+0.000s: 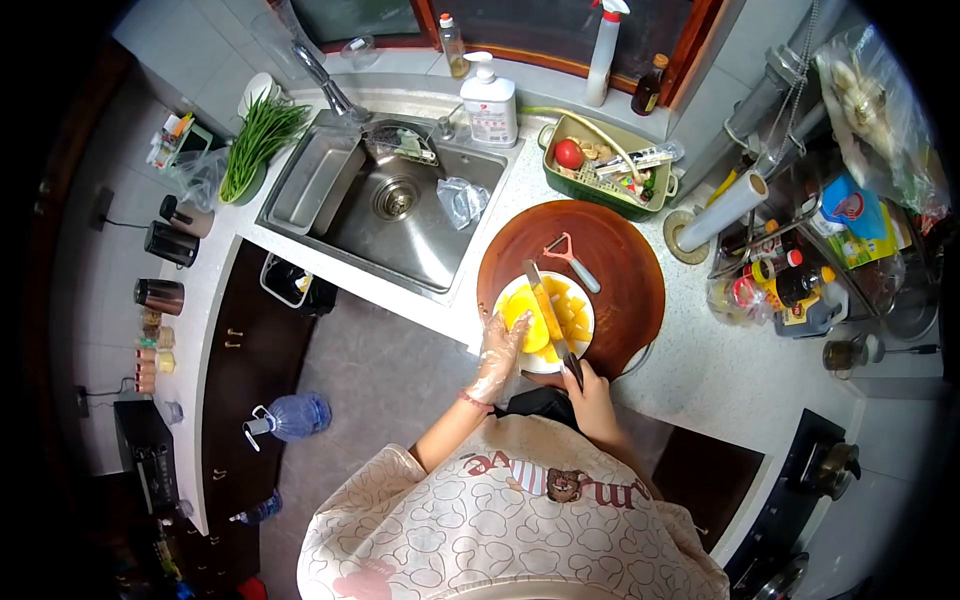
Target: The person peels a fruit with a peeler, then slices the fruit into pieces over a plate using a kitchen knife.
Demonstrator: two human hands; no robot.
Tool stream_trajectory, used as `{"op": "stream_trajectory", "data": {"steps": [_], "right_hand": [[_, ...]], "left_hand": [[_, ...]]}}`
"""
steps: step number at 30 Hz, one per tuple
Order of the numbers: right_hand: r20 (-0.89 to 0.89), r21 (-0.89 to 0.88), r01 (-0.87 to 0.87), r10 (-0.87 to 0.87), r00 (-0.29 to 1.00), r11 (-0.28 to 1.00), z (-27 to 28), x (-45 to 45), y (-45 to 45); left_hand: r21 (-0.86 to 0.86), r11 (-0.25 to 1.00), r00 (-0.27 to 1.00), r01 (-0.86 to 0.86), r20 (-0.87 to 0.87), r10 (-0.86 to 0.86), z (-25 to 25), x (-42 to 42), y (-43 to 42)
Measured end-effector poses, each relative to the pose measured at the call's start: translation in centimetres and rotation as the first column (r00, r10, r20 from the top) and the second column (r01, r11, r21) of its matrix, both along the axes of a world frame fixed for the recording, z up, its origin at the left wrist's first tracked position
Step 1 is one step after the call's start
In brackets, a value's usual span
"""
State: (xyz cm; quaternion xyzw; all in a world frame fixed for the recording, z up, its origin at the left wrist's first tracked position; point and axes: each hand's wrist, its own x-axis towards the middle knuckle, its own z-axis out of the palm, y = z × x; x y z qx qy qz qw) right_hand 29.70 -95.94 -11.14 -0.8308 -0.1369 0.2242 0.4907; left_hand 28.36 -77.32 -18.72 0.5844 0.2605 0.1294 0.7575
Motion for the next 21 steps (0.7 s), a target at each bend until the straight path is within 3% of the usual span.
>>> {"op": "stream_trajectory", "data": {"steps": [1,4,7,8,12,19,21], "right_hand": [[-0.022,-0.002,-0.003,0.002,1.000,1.000,-0.6,-0.4,0.2],[0.006,-0.035,-0.032,0.033,0.999,0.999,-4.1,-1.5,0.7],[0.011,-0.048,-0.089,0.090,0.996,0.995,-6.0,-2.8,2.0],[-0.013,-0.049,-0.103,0.102,0.995,0.993,-5.6,-3.0,2.3],[-0.032,-0.090,-0.112,0.109,0.993,0.990,-4.8,-2.7,2.8],[0.012,-0.146,-0.075,0.077,0.997,0.986,-3.6,-2.5,2.5],[0.008,-0.122,-0.084,0.086,0.996,0.989,-2.6,-2.5,2.6]], "left_hand": [[0.062,0.998,1.000,-0.008,-0.027,0.010,-0.6,-0.5,0.0],[-0.053,0.993,0.991,-0.109,-0.089,0.104,-2.7,-1.8,0.3],[-0.144,0.951,0.962,-0.273,-0.007,0.275,-0.9,-2.7,0.2],[-0.197,0.945,0.965,-0.262,-0.038,0.260,-0.5,-2.9,0.6],[-0.076,0.974,0.972,-0.213,-0.119,0.204,-0.9,-2.2,1.1],[-0.185,0.929,0.946,-0.320,0.000,0.325,-1.6,0.3,-0.1],[-0.135,0.940,0.950,-0.313,-0.022,0.313,-1.6,0.3,0.1]]}}
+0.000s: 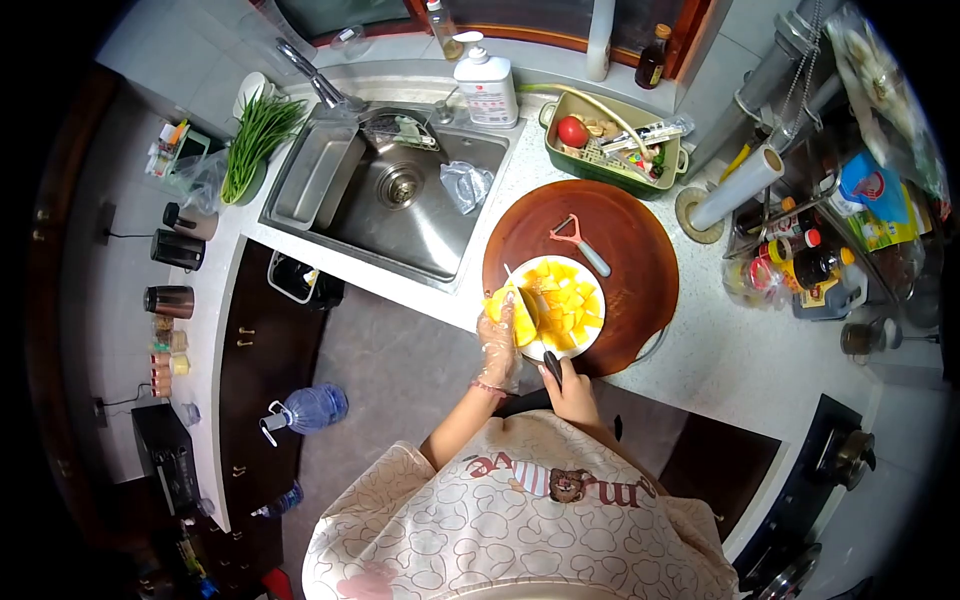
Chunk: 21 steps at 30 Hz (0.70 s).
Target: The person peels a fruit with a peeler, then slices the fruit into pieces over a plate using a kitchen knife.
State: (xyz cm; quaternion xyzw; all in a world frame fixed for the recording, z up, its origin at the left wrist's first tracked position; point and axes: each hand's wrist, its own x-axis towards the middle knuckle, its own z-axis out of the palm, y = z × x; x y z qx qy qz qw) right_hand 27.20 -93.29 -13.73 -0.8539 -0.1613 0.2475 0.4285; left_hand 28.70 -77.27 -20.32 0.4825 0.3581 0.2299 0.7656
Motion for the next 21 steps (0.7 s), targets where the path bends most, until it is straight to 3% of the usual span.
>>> {"op": "stream_trajectory", "data": {"steps": [7,10,11,15,18,21], "right_hand": [[0.075,0.063,0.034,-0.039,0.996,0.997,0.8,0.7,-0.3],[0.140,0.097,-0.013,0.000,0.990,0.995,1.5,0.9,-1.6],[0.153,0.111,-0.038,0.021,0.988,0.993,0.7,0.8,-2.2],[0.259,0.044,-0.110,0.095,0.961,0.993,1.4,1.1,-3.5],[0.323,-0.051,-0.170,0.177,0.930,0.984,3.1,2.2,-4.6],[0.414,-0.145,-0.220,0.261,0.872,0.965,3.8,3.3,-5.7]], "left_hand": [[0.064,0.998,0.999,0.023,-0.044,-0.021,0.3,0.4,-0.7],[-0.107,0.993,0.999,-0.038,0.020,0.040,1.0,1.5,-0.3],[-0.217,0.976,0.999,0.012,0.046,-0.002,1.4,1.5,0.1],[-0.531,0.845,0.998,0.058,0.042,-0.042,1.7,2.0,1.1],[-0.606,0.784,0.991,0.132,0.053,-0.126,3.2,2.2,1.0],[-0.719,0.638,0.961,0.276,0.192,-0.199,3.2,2.1,1.2]]}}
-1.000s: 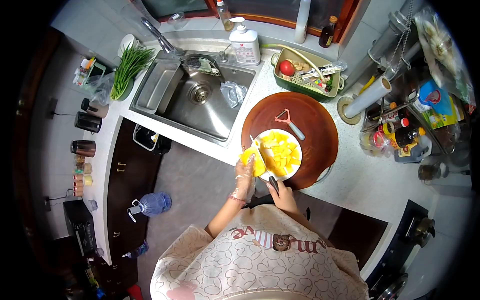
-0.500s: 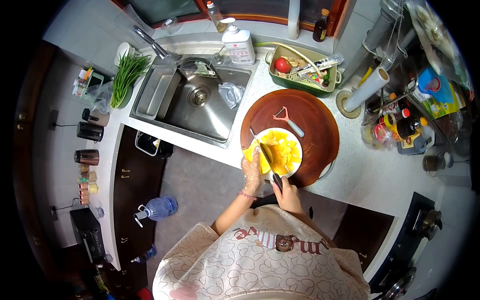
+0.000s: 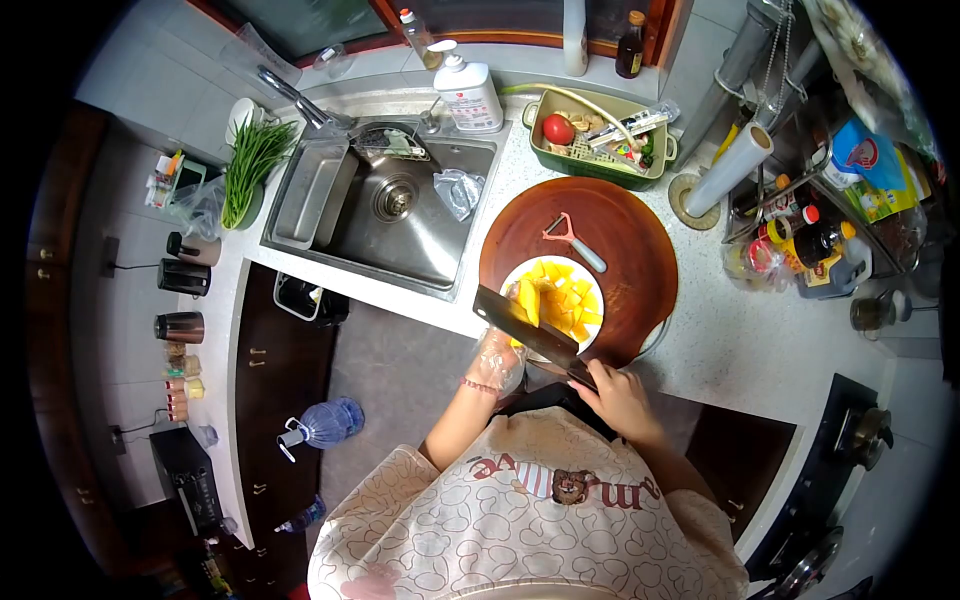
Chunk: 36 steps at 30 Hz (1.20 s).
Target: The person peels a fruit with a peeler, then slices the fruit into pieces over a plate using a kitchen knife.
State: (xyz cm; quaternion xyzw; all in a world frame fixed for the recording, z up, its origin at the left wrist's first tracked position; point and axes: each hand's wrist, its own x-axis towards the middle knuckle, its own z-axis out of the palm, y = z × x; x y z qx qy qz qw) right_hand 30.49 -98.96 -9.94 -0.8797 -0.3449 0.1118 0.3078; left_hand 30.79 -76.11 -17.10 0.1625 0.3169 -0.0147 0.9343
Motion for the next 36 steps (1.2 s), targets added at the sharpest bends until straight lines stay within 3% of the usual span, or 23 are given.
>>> {"op": "stream_trajectory", "data": {"steps": [2,14,17,20,23,26,29,32,36], "right_hand": [[0.043,-0.026,-0.039,0.041,0.998,0.999,0.5,0.8,-0.3],[0.271,-0.058,-0.166,0.175,0.946,0.984,0.7,3.6,-1.9],[0.337,-0.084,-0.168,0.187,0.923,0.982,1.6,4.2,-1.5],[0.392,-0.111,-0.172,0.202,0.898,0.979,1.5,4.9,-1.6],[0.394,-0.123,-0.167,0.203,0.896,0.978,1.5,5.2,-1.9],[0.391,-0.118,-0.150,0.185,0.902,0.982,1.8,5.2,-1.3],[0.398,-0.129,-0.154,0.194,0.897,0.980,1.8,5.4,-1.2],[0.411,-0.148,-0.159,0.207,0.888,0.976,1.1,5.4,-1.6],[0.331,-0.133,-0.143,0.180,0.926,0.981,0.7,5.1,-1.1]], "left_hand": [[-0.098,0.991,0.996,0.087,0.040,-0.083,0.8,0.1,0.0],[-0.243,0.968,0.996,0.062,0.084,-0.043,2.7,0.9,-2.0],[-0.415,0.909,0.997,-0.018,0.064,0.049,0.9,0.5,-2.5],[-0.407,0.913,0.999,-0.007,0.042,0.027,3.5,0.9,-2.2],[-0.543,0.839,0.981,0.041,0.180,0.068,-0.6,0.4,-1.9],[-0.560,0.823,0.995,-0.094,-0.025,0.097,4.0,1.1,-2.9],[-0.398,0.917,0.997,-0.041,0.039,0.061,5.0,1.2,-3.0],[-0.458,0.886,0.997,-0.065,-0.061,0.041,7.7,1.2,-3.0],[-0.484,0.872,0.997,-0.078,-0.061,0.055,3.9,1.0,-3.6]]}}
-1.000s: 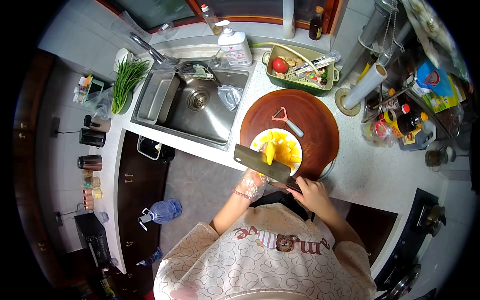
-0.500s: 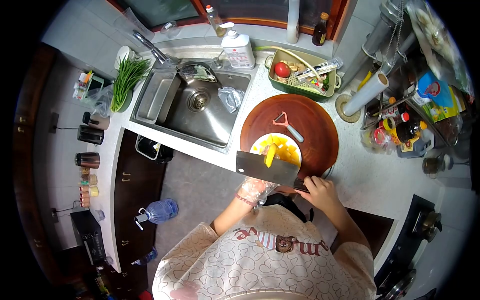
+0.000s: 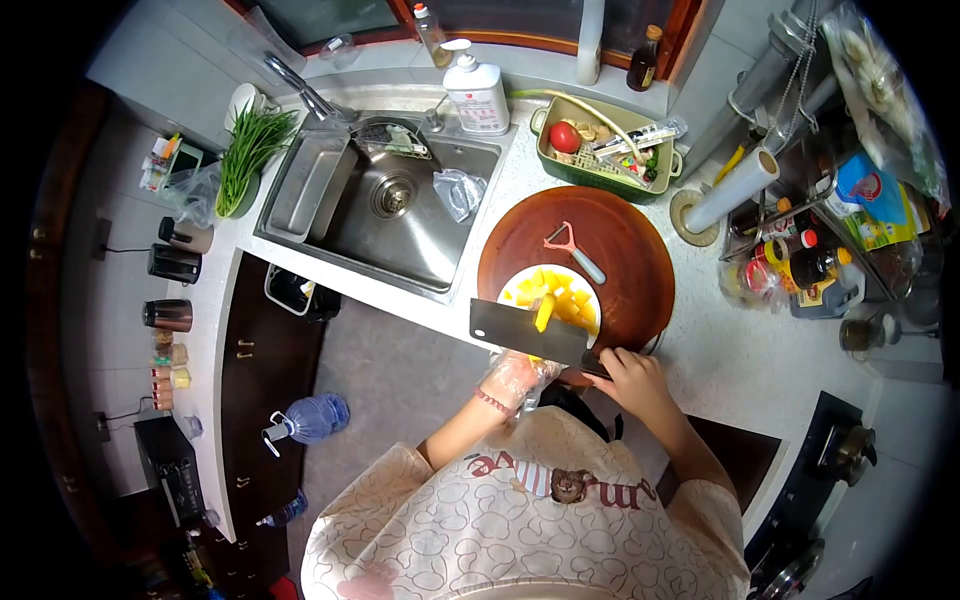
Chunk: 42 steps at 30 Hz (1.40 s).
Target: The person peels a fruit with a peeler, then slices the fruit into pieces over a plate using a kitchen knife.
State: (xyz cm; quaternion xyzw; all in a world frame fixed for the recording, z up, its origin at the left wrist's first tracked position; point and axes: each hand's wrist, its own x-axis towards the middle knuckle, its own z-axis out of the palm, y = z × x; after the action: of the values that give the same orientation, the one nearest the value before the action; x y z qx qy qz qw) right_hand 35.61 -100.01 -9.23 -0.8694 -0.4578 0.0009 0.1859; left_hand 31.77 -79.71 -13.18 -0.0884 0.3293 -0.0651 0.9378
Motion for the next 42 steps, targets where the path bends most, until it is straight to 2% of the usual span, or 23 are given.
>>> {"op": "stream_trajectory", "data": {"steps": [7,10,14,19,22,26,28,31,32,34,35,36,37,39,42], "right_hand": [[-0.133,-0.013,0.004,-0.006,0.991,1.000,-0.2,0.3,-0.8],[-0.161,0.036,0.020,-0.014,0.987,0.999,-0.5,0.4,-0.2],[-0.184,0.004,0.006,-0.005,0.983,1.000,-0.2,0.5,-0.9],[-0.204,0.080,0.008,0.008,0.979,0.997,-1.1,0.4,-0.2],[-0.233,0.028,0.001,0.005,0.973,1.000,-1.1,0.4,-0.7],[-0.264,0.019,0.015,-0.009,0.964,1.000,-0.9,0.2,-0.6],[-0.235,0.059,0.024,-0.009,0.972,0.998,-1.4,0.0,0.1],[-0.261,0.043,0.016,-0.004,0.965,0.999,-1.9,0.0,-0.4],[-0.296,0.040,0.040,-0.026,0.955,0.998,-1.9,-0.2,-0.6],[-0.366,0.031,0.083,-0.066,0.928,0.996,-2.0,-0.6,-0.9],[-0.460,0.087,0.129,-0.075,0.885,0.988,-1.9,-1.0,-0.8],[-0.548,0.137,0.179,-0.076,0.833,0.974,-1.8,-1.4,-0.5],[-0.629,0.180,0.232,-0.069,0.775,0.956,-1.7,-1.8,-0.2],[-0.647,0.156,0.280,-0.117,0.754,0.947,-2.1,-2.6,0.1],[-0.717,0.127,0.352,-0.160,0.679,0.927,-1.5,-3.6,0.7]], "left_hand": [[-0.007,1.000,1.000,0.015,-0.009,-0.015,1.3,-0.3,0.2],[0.000,1.000,1.000,0.014,-0.023,-0.014,1.3,-0.7,0.3],[0.006,1.000,0.999,0.024,-0.044,-0.023,1.8,-1.1,0.8],[-0.004,1.000,0.999,0.011,-0.033,-0.011,-2.8,-1.4,-0.2],[-0.028,0.999,0.999,0.022,-0.023,-0.022,-6.2,-2.2,0.0],[-0.199,0.980,0.999,-0.015,0.028,0.021,-9.3,-3.4,0.5],[-0.164,0.986,1.000,-0.026,0.007,0.028,-7.8,-3.3,0.4],[0.194,0.981,0.990,-0.017,-0.135,0.044,-2.8,-2.3,0.0],[0.156,0.986,0.988,-0.051,-0.133,0.072,-6.7,-2.7,0.6],[0.390,0.920,0.993,-0.033,-0.095,0.076,-3.3,-2.2,0.4],[0.498,0.866,0.994,-0.029,-0.077,0.078,-2.0,-2.1,0.4],[0.500,0.865,0.992,-0.038,-0.088,0.095,-2.1,-2.1,0.4],[0.582,0.811,0.988,-0.054,-0.085,0.127,-2.0,-1.9,0.2],[0.728,0.681,0.979,-0.082,-0.070,0.193,-1.6,-1.4,-0.3],[0.841,0.535,0.974,-0.082,-0.047,0.223,-0.2,-1.1,-0.1]]}}
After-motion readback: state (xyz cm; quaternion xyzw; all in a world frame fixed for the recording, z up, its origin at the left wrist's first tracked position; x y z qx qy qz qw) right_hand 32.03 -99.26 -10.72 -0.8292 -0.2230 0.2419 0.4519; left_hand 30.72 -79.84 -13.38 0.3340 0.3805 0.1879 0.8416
